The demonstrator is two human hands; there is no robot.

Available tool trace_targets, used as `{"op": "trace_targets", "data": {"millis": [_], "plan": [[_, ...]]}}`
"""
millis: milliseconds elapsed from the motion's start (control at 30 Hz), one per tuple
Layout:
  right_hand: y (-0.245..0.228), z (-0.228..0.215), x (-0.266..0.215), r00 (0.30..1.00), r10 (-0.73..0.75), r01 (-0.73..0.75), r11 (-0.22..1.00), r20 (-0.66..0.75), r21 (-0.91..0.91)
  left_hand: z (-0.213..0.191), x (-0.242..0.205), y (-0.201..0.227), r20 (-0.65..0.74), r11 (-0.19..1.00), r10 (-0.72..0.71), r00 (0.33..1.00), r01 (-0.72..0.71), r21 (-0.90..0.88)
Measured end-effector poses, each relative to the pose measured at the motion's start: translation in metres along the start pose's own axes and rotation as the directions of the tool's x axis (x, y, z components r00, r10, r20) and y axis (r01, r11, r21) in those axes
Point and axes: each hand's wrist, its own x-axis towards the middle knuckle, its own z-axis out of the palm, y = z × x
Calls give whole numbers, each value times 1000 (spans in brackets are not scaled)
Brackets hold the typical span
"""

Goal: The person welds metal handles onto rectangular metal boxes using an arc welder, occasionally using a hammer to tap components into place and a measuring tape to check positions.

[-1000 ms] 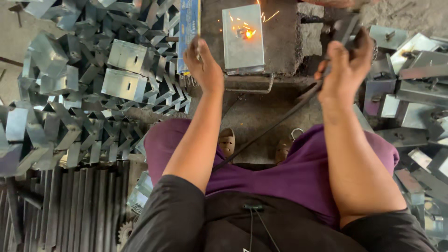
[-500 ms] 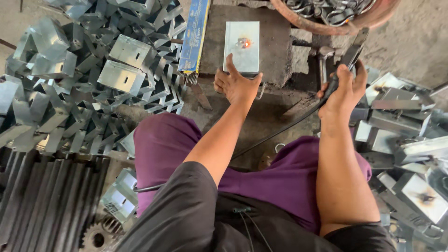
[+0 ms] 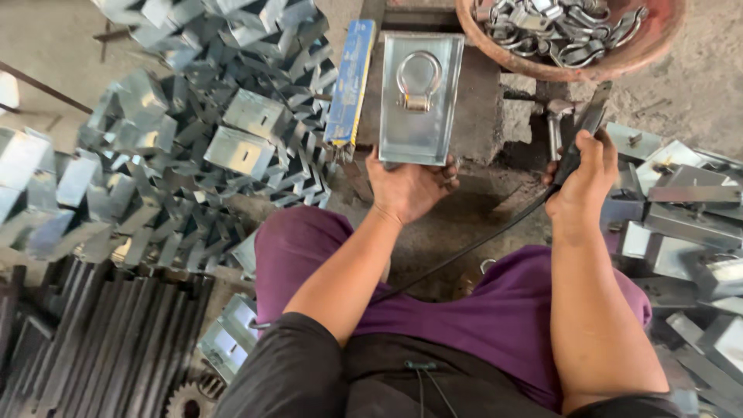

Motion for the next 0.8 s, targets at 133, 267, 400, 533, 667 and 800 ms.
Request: {"op": "trace_targets", "data": {"millis": [133,267,400,533,667,800], "plan": [[3,3,1,999,-29,30,999,25,-22,5,1,-4,28,1000,0,1000,0,0],[6,-2,1,1000,-13,13,1000,18,-14,-4,2,-8,6,1000,-18,1000,18,-17],[8,-4,2,1000,-2,2,1000,11,-9,-11,6,-12,70,1000,-5,998,7,-26],[5,-7,3,994,98,-98,995,-57,11,-11,6,-15,70,1000,10,997,-9,-17],[8,-9,3,992,118,-117,993,-48,23,-14,6,-14,77,1000,4,997,-6,25],[12,-6,3,997,72,-72,997,-41,10,-49,24,-1,-132,999,43,990,-39,34]]}}
